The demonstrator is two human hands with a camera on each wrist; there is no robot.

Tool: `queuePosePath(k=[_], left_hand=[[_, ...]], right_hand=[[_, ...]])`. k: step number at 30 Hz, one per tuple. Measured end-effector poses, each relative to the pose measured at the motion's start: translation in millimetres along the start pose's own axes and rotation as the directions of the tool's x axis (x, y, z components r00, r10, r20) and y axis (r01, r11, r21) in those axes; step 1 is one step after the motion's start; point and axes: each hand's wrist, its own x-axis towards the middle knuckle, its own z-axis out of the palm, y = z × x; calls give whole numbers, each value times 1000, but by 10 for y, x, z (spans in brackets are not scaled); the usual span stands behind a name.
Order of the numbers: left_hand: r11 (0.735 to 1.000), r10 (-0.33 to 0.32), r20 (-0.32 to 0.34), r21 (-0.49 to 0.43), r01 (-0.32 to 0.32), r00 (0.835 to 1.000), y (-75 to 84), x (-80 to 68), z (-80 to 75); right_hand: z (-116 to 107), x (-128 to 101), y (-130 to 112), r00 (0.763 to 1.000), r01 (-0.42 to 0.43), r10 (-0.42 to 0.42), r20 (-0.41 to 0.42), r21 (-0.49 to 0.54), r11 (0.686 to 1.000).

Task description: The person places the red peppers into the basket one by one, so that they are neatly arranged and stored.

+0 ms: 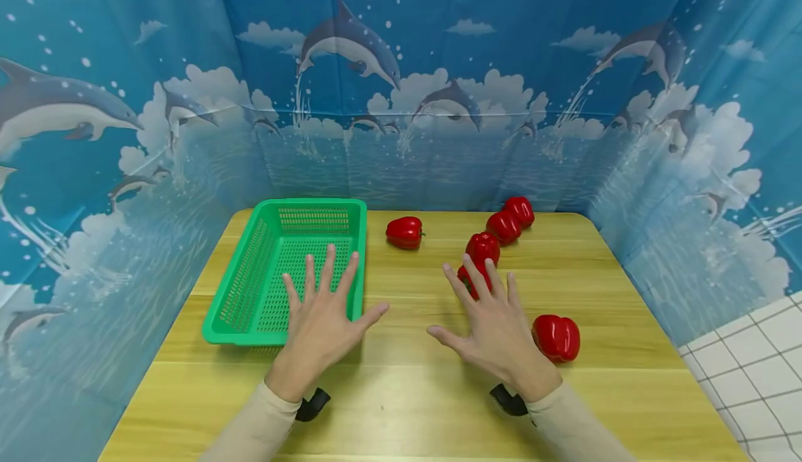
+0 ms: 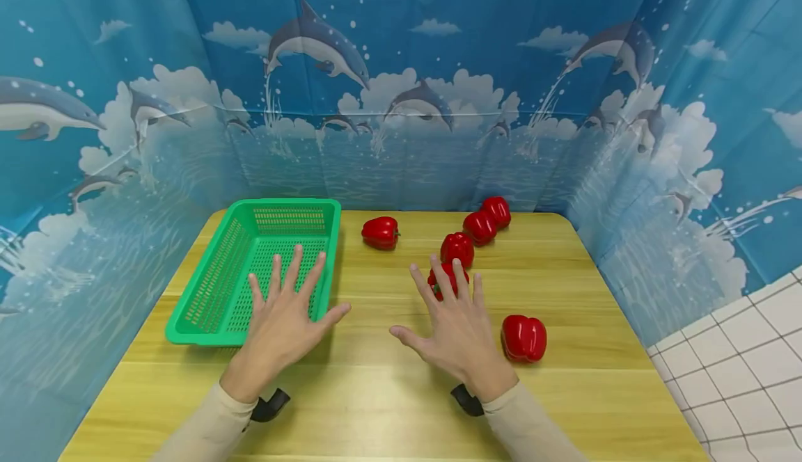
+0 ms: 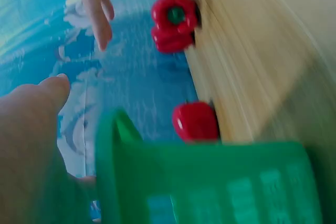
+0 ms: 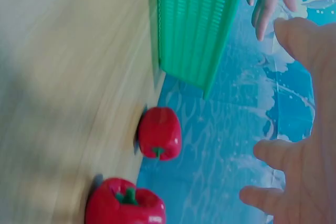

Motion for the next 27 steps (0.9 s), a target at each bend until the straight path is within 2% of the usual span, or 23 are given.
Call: queuePosePath(k=[4, 9, 17, 22, 27], left_hand=[[998, -55, -2, -20, 55, 998, -235, -9, -48], [989, -147, -10, -36, 147, 989, -599, -86, -166], [948, -319, 6, -22, 319, 948, -1109, -237, -342], [935, -354, 21, 13, 354, 935, -1199, -268, -351], [946, -322, 9, 37, 321, 947, -1127, -247, -317]], right_hand=[[61, 22, -70, 999, 38, -38, 0, 4, 999], [116, 68, -212, 992, 129, -129, 3, 14, 992], [238, 148, -535, 962, 267, -269, 35, 54, 962], [300, 205, -752, 922, 382, -386, 24, 105, 918], [376, 241, -869, 872, 484, -490, 11, 140, 864]])
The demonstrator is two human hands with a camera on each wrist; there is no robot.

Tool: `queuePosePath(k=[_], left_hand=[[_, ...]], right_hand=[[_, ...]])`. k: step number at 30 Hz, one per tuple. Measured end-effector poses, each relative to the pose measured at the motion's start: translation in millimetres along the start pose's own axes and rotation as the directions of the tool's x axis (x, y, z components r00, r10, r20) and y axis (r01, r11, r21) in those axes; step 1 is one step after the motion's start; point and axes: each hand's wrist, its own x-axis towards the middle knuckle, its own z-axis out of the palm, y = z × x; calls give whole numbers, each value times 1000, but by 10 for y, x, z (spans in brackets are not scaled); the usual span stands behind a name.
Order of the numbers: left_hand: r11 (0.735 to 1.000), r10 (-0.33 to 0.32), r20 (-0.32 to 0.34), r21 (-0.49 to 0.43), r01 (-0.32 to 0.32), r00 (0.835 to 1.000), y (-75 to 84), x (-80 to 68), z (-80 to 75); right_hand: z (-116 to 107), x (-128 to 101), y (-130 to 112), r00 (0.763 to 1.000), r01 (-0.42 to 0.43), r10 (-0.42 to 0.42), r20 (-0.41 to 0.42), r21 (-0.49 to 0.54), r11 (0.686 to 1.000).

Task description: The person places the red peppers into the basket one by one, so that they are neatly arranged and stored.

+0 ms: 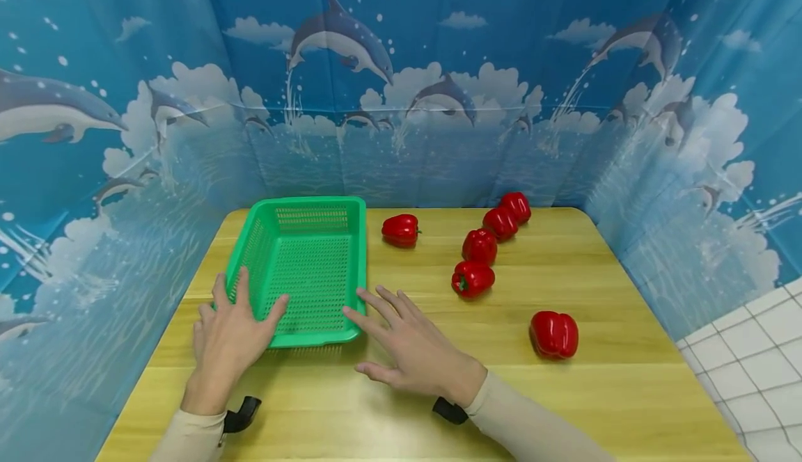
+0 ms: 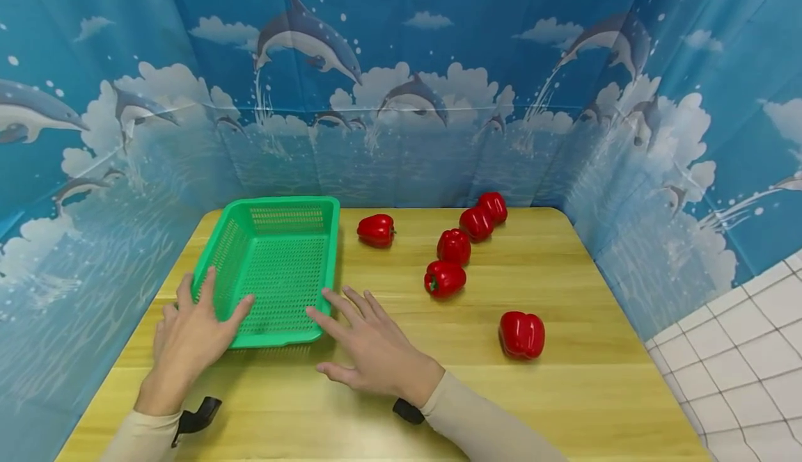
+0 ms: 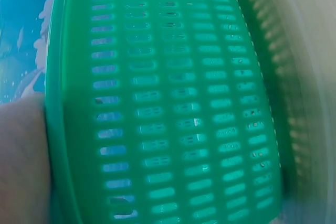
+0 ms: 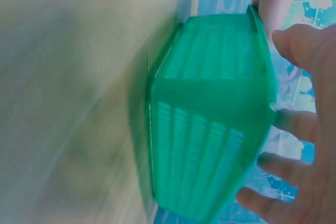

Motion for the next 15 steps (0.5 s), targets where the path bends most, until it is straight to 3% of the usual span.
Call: queuePosePath(k=[4, 9, 15], left_hand=[[1000, 29, 7, -5, -29, 1000, 99, -4, 16], [998, 50, 34, -38, -49, 998, 218, -2, 58], [983, 129, 7, -135, -127, 992, 314, 36, 147]], right_hand=[[32, -6, 11, 1000, 25, -25, -4, -15, 1000], [5, -113, 102, 1000, -27, 27, -16, 11, 1000], [-62, -279, 250, 994, -102, 103, -24, 40, 994]])
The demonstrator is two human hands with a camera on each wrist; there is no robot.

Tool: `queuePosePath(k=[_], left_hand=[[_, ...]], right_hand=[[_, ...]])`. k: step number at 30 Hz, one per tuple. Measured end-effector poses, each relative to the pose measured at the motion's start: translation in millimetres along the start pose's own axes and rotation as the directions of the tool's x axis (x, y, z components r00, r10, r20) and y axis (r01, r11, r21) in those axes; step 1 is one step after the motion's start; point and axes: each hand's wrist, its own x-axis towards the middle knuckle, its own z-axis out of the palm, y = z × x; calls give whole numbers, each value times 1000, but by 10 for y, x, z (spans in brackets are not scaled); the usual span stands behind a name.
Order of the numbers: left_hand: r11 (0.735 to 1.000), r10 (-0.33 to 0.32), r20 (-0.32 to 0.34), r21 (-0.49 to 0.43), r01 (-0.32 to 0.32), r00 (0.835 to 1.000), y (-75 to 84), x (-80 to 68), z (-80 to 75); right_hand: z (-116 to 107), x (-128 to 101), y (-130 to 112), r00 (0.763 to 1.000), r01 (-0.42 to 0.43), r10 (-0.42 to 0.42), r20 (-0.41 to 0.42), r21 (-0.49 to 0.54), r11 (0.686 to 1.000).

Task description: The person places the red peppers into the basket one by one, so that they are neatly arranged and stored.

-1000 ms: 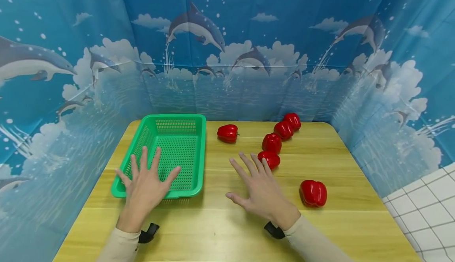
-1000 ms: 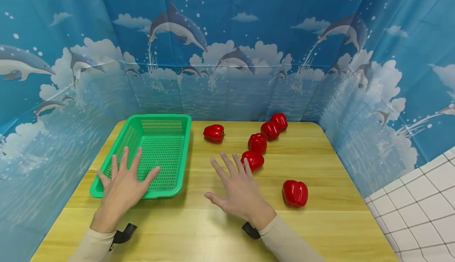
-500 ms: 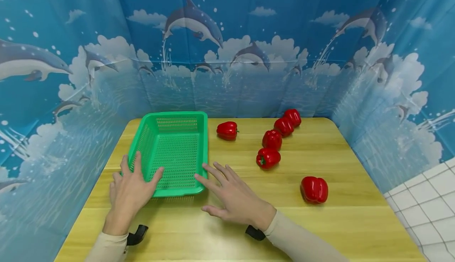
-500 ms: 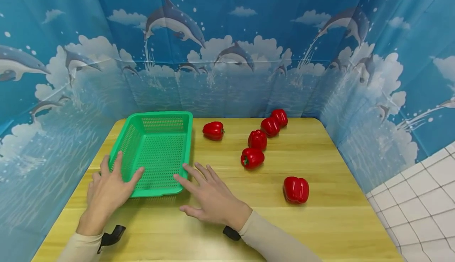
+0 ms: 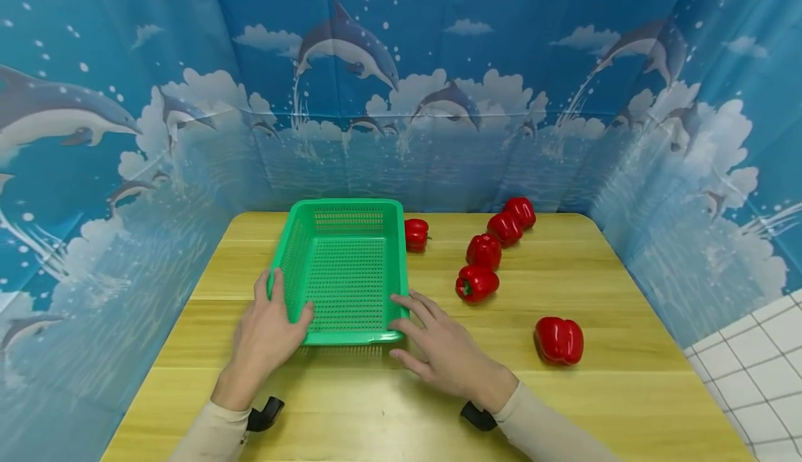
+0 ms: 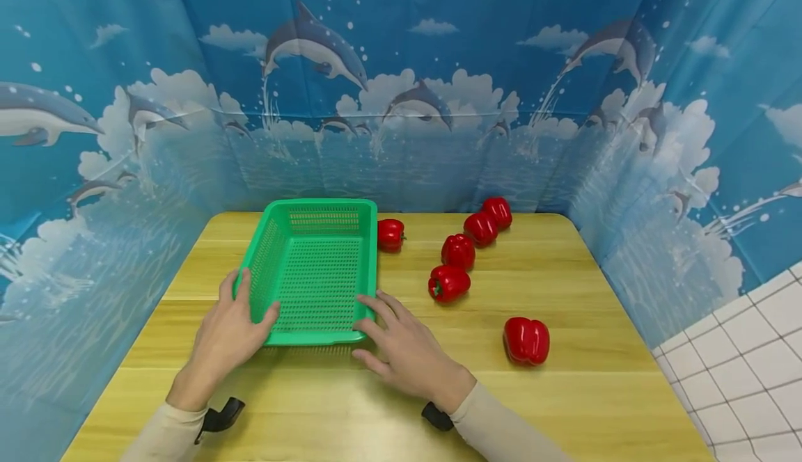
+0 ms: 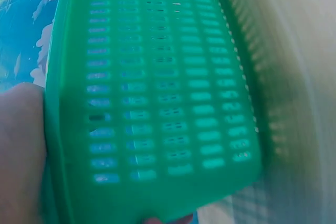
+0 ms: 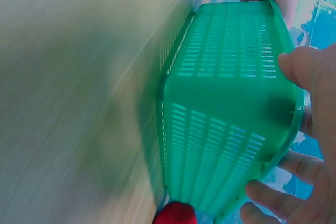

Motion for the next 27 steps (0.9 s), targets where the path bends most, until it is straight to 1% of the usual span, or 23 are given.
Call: queuePosePath(k=[2, 6, 8, 10, 13, 17, 21, 24, 27], left_hand=[[999, 30, 3, -43, -30, 1000, 19, 8, 42], [987, 82, 35, -139, -76, 996, 68, 19, 119], [980, 102, 51, -179, -92, 993, 95, 20, 155], [974, 116, 61, -201, -102, 991, 119, 25, 196], [972, 137, 58, -200, -123, 989, 178, 16, 242], [971, 164, 34, -183, -155, 986, 271, -2, 306], [968, 162, 29, -199, -153, 986, 347, -16, 361], [964, 156, 32, -223, -145, 987, 385, -23, 378], [963, 156, 23, -224, -147, 988, 399, -26, 385]], right_hand=[[-13, -65, 51, 1000, -10, 10, -11, 0, 1000], [-60, -197, 138, 999, -36, 36, -36, 7, 999], [-91, -259, 171, 998, -51, 51, -46, 8, 999], [-123, -313, 197, 997, -58, 59, -55, 15, 998], [-168, -381, 228, 995, -57, 58, -76, 9, 998], [-209, -460, 275, 992, -47, 44, -122, -19, 999], [-232, -516, 317, 988, -41, 36, -152, -34, 999], [-244, -534, 339, 987, -43, 37, -154, -34, 998], [-248, -545, 362, 988, -41, 36, -149, -35, 999]])
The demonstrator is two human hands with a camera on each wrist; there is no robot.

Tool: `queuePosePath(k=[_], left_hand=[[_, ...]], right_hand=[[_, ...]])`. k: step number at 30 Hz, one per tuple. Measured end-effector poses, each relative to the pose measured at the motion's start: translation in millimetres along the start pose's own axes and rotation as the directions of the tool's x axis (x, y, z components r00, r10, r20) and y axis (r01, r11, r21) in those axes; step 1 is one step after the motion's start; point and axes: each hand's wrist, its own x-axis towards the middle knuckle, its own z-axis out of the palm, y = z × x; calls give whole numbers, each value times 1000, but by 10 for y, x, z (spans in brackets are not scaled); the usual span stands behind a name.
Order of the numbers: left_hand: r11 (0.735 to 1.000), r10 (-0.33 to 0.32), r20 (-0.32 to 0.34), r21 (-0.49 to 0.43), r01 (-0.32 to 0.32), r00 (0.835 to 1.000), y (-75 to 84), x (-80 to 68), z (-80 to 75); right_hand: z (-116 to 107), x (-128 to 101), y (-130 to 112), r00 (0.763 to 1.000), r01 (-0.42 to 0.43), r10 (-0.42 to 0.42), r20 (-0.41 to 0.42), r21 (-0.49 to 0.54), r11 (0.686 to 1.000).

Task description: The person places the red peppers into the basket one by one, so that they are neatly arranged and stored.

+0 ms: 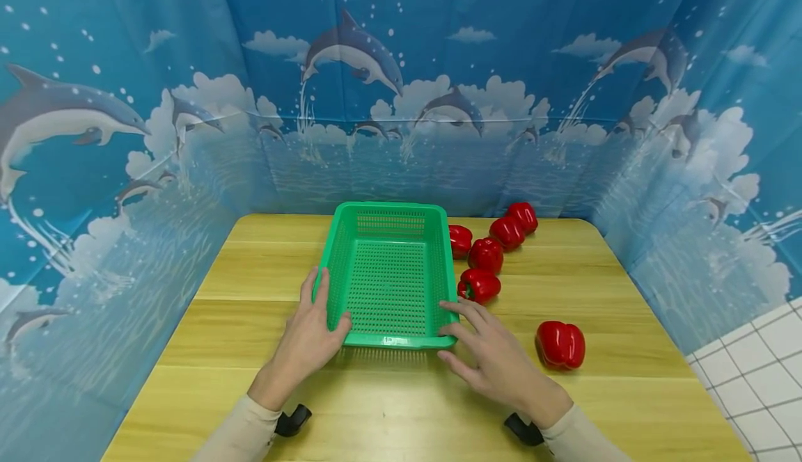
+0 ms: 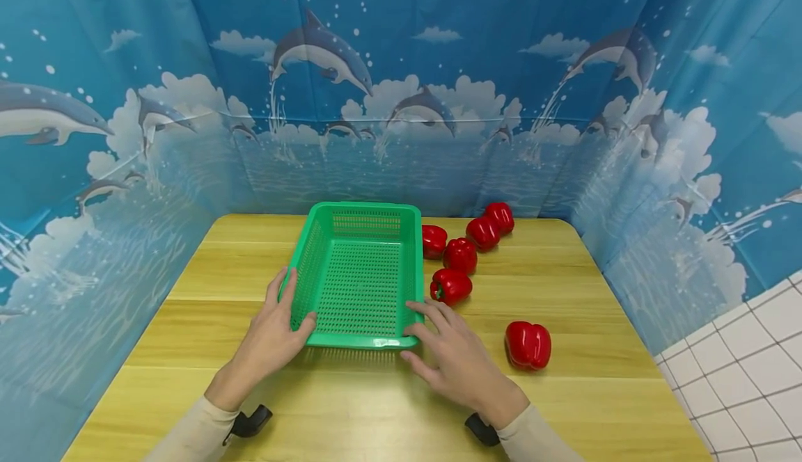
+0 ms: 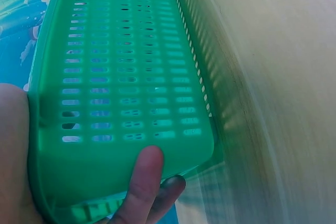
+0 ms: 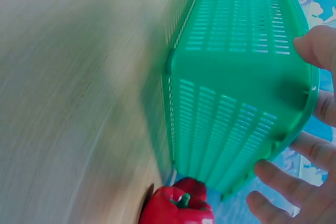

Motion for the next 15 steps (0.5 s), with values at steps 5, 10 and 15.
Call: queuePosePath(k=[5, 10, 15], left_hand=[[1000, 0, -8, 4, 0, 1000, -4, -3, 10], [1000, 3, -22, -3, -3, 1000, -7, 3, 27], [1000, -6, -19, 1, 6, 1000, -6, 8, 37]], right_hand=[[-11, -45, 57, 1000, 21, -21, 9, 4, 1000], [-73, -117, 145, 1000, 26, -27, -10, -8, 1000], [-168, -238, 286, 999, -37, 36, -32, -43, 998]])
